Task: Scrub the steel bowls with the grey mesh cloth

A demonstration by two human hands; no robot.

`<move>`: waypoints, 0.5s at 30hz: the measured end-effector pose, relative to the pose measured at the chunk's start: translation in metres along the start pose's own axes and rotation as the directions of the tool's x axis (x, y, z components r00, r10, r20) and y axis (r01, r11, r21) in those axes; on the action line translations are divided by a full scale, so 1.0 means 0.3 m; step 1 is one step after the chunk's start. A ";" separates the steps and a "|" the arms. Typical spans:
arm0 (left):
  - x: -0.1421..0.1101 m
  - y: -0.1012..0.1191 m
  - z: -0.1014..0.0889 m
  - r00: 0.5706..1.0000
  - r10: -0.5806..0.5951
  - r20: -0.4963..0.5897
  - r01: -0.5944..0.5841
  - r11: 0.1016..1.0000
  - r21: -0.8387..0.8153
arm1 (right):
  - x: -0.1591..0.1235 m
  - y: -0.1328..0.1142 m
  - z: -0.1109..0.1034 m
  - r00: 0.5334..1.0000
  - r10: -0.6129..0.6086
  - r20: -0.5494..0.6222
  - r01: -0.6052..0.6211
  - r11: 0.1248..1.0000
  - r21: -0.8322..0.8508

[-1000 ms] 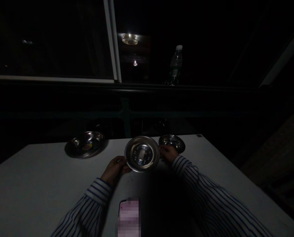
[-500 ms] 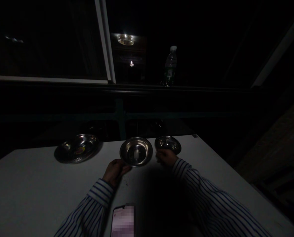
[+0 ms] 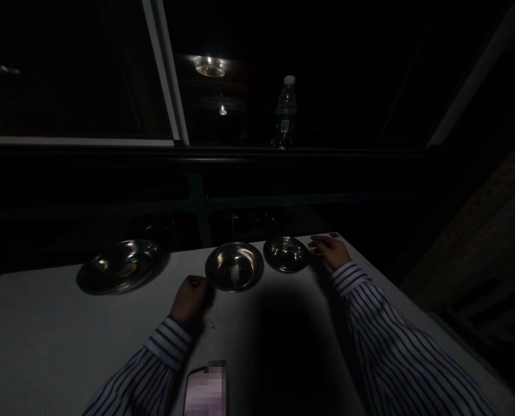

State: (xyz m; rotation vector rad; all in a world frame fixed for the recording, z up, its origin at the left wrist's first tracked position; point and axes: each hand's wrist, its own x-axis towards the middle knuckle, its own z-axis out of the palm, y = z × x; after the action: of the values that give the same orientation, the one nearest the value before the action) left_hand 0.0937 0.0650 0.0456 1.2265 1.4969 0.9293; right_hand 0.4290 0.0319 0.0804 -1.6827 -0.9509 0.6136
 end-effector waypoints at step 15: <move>0.177 0.296 0.305 0.846 0.450 0.286 -0.532 0.671 0.516 | 0.275 0.027 -0.116 0.970 -0.201 -0.136 0.147 0.933 -0.330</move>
State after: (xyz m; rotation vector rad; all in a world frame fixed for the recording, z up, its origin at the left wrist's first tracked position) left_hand 0.2024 0.1342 0.0954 2.1915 1.4001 0.7072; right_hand 0.5040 0.0809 0.0883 -1.8730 -1.1059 0.2008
